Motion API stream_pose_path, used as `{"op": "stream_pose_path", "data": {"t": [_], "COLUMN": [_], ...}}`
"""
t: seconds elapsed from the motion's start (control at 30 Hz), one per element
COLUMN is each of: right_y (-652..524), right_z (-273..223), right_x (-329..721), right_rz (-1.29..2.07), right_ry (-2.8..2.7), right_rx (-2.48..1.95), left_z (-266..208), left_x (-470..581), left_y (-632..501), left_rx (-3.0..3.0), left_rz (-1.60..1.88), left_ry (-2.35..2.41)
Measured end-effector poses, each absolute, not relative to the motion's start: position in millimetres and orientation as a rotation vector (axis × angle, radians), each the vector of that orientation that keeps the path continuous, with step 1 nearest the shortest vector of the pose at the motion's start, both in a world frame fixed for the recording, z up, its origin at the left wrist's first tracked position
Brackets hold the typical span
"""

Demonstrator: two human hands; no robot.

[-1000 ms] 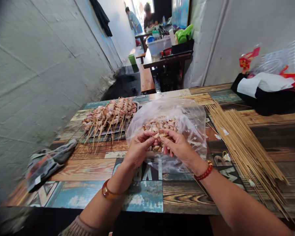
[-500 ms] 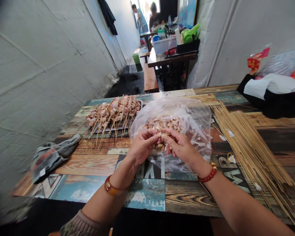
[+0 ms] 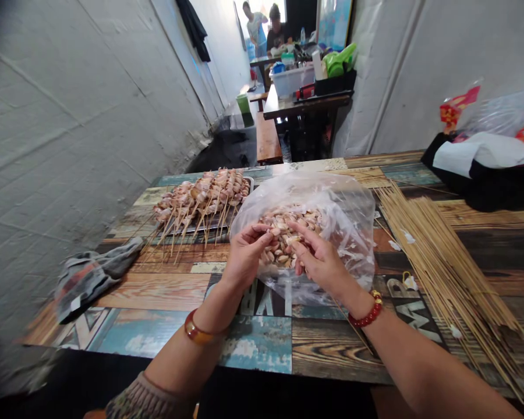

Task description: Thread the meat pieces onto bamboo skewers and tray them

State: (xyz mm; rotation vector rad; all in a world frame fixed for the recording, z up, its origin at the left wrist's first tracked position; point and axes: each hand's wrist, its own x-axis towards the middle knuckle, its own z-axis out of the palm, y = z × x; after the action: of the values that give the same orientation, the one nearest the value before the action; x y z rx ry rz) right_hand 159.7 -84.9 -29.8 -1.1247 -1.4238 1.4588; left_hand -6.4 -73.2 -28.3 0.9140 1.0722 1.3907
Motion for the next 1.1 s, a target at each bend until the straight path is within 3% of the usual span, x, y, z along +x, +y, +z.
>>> {"op": "stream_pose_path", "data": {"t": [1.1], "right_y": [-91], "right_z": [-39], "right_x": [154], "right_rz": [1.323], "right_ry": [-1.672], "right_rx": [-1.057], "left_z": [-36], "left_x": [-5], "left_y": [-71], "left_rx": [1.214], "left_rz": [1.568], "left_ry": [1.169]}}
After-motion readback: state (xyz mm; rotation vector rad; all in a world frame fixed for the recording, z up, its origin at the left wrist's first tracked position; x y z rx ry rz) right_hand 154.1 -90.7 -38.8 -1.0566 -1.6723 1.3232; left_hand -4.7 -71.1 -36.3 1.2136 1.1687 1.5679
